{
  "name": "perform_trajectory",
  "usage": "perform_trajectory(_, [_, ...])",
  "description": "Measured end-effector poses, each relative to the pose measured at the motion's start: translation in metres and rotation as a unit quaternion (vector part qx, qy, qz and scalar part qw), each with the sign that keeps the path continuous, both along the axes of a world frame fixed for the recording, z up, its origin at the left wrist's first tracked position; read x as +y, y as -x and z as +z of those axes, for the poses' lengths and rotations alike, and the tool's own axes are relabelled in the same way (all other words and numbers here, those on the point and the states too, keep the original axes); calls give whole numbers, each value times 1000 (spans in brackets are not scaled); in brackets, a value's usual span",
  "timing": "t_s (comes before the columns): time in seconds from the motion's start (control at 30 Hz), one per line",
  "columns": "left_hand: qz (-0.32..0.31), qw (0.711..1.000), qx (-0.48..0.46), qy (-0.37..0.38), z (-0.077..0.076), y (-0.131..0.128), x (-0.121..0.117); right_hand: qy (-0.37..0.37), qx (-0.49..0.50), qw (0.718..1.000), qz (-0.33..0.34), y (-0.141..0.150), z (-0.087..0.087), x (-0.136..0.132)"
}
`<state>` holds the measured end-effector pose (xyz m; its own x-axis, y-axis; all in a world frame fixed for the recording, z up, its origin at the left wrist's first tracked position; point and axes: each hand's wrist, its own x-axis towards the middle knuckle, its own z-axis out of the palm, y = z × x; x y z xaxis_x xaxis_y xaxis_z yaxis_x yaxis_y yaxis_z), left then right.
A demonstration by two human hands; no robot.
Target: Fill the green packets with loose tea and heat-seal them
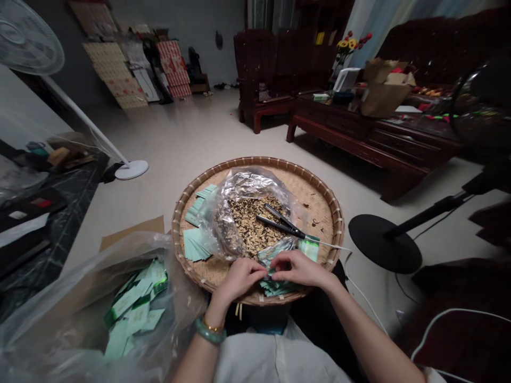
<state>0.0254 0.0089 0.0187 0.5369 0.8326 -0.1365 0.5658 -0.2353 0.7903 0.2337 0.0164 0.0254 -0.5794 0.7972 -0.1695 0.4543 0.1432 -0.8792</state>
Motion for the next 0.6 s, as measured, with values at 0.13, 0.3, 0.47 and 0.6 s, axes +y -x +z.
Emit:
perform_trajectory(0.13, [3, 999, 22, -49, -2, -5, -4, -7, -5, 1000, -1, -1, -3, -2])
perform_trajectory(0.3, [32, 995, 46, -82, 1, -12, -9, -75, -15, 997, 3, 0, 1, -5])
perform_trajectory(0.47, [98, 993, -10, -65, 18, -13, -10, -336, 15, 942, -18, 6, 27, -20])
perform_trajectory(0.6, [178, 976, -124, 29, 33, -12, -13, -460, -24, 887, 23, 20, 49, -37])
